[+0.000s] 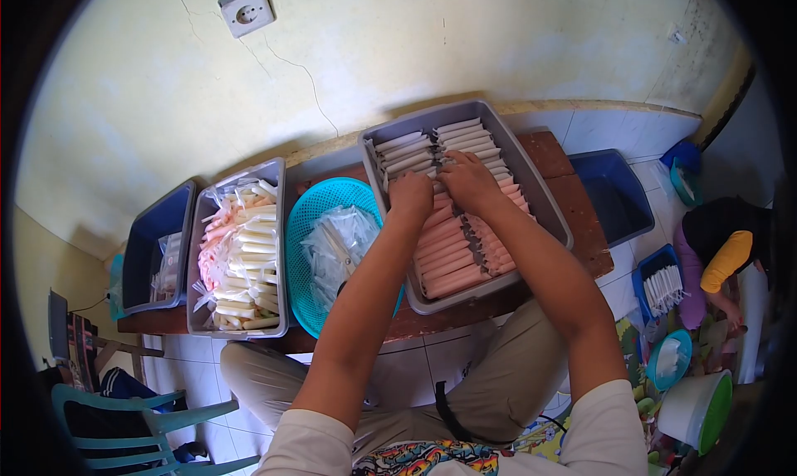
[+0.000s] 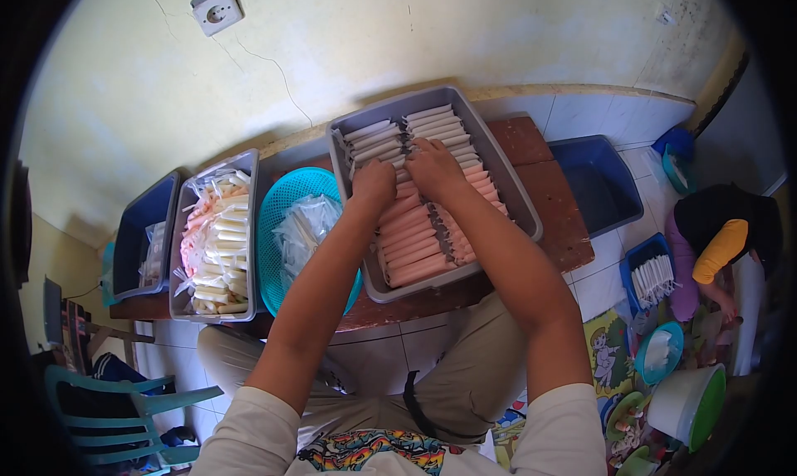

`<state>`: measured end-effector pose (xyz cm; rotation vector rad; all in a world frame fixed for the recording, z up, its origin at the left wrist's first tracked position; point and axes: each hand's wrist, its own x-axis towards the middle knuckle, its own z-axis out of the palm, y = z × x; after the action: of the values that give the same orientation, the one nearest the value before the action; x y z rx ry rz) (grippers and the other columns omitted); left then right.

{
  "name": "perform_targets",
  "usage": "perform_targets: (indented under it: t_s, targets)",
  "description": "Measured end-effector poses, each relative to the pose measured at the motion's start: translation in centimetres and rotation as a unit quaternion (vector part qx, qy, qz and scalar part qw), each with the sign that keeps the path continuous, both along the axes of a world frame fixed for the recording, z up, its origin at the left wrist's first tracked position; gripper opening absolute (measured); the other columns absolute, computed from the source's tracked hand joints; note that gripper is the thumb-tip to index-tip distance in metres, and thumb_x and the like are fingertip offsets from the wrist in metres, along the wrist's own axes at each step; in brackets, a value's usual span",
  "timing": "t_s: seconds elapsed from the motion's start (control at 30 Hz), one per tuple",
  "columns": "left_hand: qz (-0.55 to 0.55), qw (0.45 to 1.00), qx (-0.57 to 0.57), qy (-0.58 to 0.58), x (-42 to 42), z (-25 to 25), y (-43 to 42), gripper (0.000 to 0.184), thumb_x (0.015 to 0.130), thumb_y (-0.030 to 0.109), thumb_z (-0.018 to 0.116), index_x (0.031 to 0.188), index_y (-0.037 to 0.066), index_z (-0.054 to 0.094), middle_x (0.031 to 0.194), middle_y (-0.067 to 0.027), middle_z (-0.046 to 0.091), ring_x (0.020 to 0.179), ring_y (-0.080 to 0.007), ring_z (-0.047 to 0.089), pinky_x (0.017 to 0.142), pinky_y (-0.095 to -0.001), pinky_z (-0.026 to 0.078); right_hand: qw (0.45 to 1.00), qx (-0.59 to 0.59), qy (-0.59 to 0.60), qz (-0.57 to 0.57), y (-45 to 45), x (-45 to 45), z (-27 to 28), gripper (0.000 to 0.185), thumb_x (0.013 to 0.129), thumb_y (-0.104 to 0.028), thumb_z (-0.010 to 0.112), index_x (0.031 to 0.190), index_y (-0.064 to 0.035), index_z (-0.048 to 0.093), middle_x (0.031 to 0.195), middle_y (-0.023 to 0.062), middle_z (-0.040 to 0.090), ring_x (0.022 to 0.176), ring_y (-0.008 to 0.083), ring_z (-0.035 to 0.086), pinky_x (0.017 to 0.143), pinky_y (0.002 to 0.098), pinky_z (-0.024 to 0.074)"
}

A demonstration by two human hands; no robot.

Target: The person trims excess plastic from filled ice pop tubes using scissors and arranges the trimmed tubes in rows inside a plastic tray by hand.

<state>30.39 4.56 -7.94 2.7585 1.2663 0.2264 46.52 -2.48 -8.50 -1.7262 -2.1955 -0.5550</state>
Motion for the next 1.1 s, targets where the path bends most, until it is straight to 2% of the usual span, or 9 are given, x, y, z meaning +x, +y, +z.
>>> perform_targets:
  t_s: [0.17, 0.37, 0.47, 0.6, 0.77, 0.83, 0.9, 1.03, 1.1]
  targets:
    - [-0.008, 1.0, 0.016, 0.004, -0.3, 0.5, -0.4, 0.022, 0.083, 0.017, 0.076, 0.101, 0.005, 0.079, 0.112, -0.0206, 0.076, 0.104, -0.0399, 0.076, 0.096, -0.0514, 0.058, 1.0, -0.001, 0.017, 0.005, 0.0, -0.1, 0.4, 0.023, 0.093, -0.017, 0.06, 0.095, -0.013, 0.083, 0.11, 0.0046, 0.08, 0.136, 0.0274, 0.06, 0.116, 0.0457, 0.0424]
    - [-0.005, 0.997, 0.023, -0.078, 0.2, 2.1, -0.6, 0.024, 0.086, 0.026, 0.075, 0.102, 0.01, 0.08, 0.1, -0.0181, 0.079, 0.102, -0.0382, 0.075, 0.101, -0.0533, 0.052, 0.999, -0.002, 0.052, 0.004, 0.1, 0.0, 1.1, 0.02, 0.092, -0.018, 0.063, 0.099, -0.0118, 0.081, 0.108, 0.0068, 0.079, 0.131, 0.0275, 0.063, 0.114, 0.0455, 0.0456]
    - [-0.001, 0.989, 0.029, -0.145, 0.2, 2.7, -0.6, 0.023, 0.086, 0.027, 0.076, 0.103, 0.013, 0.081, 0.095, -0.0182, 0.079, 0.098, -0.037, 0.076, 0.099, -0.0523, 0.053, 0.997, 0.001, 0.083, -0.004, 0.0, 0.1, 2.2, 0.017, 0.092, -0.019, 0.066, 0.099, -0.0115, 0.08, 0.105, 0.0079, 0.078, 0.123, 0.028, 0.066, 0.107, 0.0449, 0.0505]
    - [-0.009, 0.974, 0.03, -0.222, 0.1, 3.1, -0.5, 0.026, 0.084, 0.027, 0.08, 0.104, 0.009, 0.081, 0.097, -0.0174, 0.08, 0.094, -0.0371, 0.077, 0.091, -0.0494, 0.058, 0.99, 0.004, 0.142, -0.012, -0.2, 0.3, 2.8, 0.016, 0.092, -0.021, 0.071, 0.099, -0.0085, 0.078, 0.103, 0.0108, 0.077, 0.112, 0.032, 0.068, 0.095, 0.0465, 0.0559]
    - [-0.011, 0.943, 0.028, -0.332, 0.3, 3.4, -0.4, 0.03, 0.084, 0.026, 0.085, 0.104, 0.006, 0.079, 0.1, -0.0172, 0.08, 0.094, -0.0362, 0.078, 0.085, -0.0449, 0.061, 0.97, 0.017, 0.243, 0.016, -0.5, 0.7, 3.3, 0.017, 0.092, -0.019, 0.073, 0.101, -0.005, 0.077, 0.099, 0.0147, 0.076, 0.105, 0.0371, 0.069, 0.092, 0.0487, 0.0558]
    - [0.012, 0.92, -0.04, -0.39, 0.5, 3.3, 0.0, 0.031, 0.086, 0.028, 0.087, 0.106, 0.005, 0.079, 0.099, -0.017, 0.08, 0.093, -0.0345, 0.079, 0.084, -0.0417, 0.061, 0.963, 0.011, 0.27, 0.02, -0.6, 0.8, 3.7, 0.017, 0.092, -0.019, 0.074, 0.101, -0.0042, 0.078, 0.098, 0.0159, 0.076, 0.104, 0.0383, 0.069, 0.092, 0.0494, 0.0553]
    - [0.002, 0.91, -0.046, -0.413, 0.5, 3.2, 0.2, 0.032, 0.086, 0.028, 0.087, 0.107, 0.005, 0.079, 0.098, -0.0166, 0.08, 0.091, -0.0337, 0.079, 0.082, -0.0408, 0.06, 0.947, 0.037, 0.315, 0.044, -0.9, 0.9, 4.0, 0.019, 0.092, -0.018, 0.077, 0.104, -0.0038, 0.079, 0.1, 0.0181, 0.077, 0.101, 0.0404, 0.07, 0.092, 0.0495, 0.0548]
    - [-0.022, 0.894, -0.057, -0.444, 0.2, 3.5, -0.2, 0.033, 0.087, 0.029, 0.088, 0.108, 0.005, 0.079, 0.096, -0.0164, 0.08, 0.089, -0.0318, 0.079, 0.08, -0.0399, 0.06, 0.939, 0.009, 0.34, 0.04, -1.7, 0.7, 5.1, 0.02, 0.093, -0.016, 0.078, 0.107, -0.0018, 0.079, 0.104, 0.0195, 0.077, 0.1, 0.0392, 0.073, 0.091, 0.0457, 0.0575]
    - [-0.015, 0.89, -0.062, -0.451, 0.2, 3.9, -0.7, 0.033, 0.088, 0.028, 0.088, 0.109, 0.005, 0.079, 0.096, -0.0167, 0.08, 0.09, -0.0317, 0.079, 0.08, -0.0397, 0.06, 0.908, -0.009, 0.416, 0.045, -2.6, 0.5, 6.0, 0.024, 0.095, -0.018, 0.077, 0.111, -0.0003, 0.078, 0.105, 0.0199, 0.078, 0.098, 0.0364, 0.076, 0.089, 0.042, 0.06]
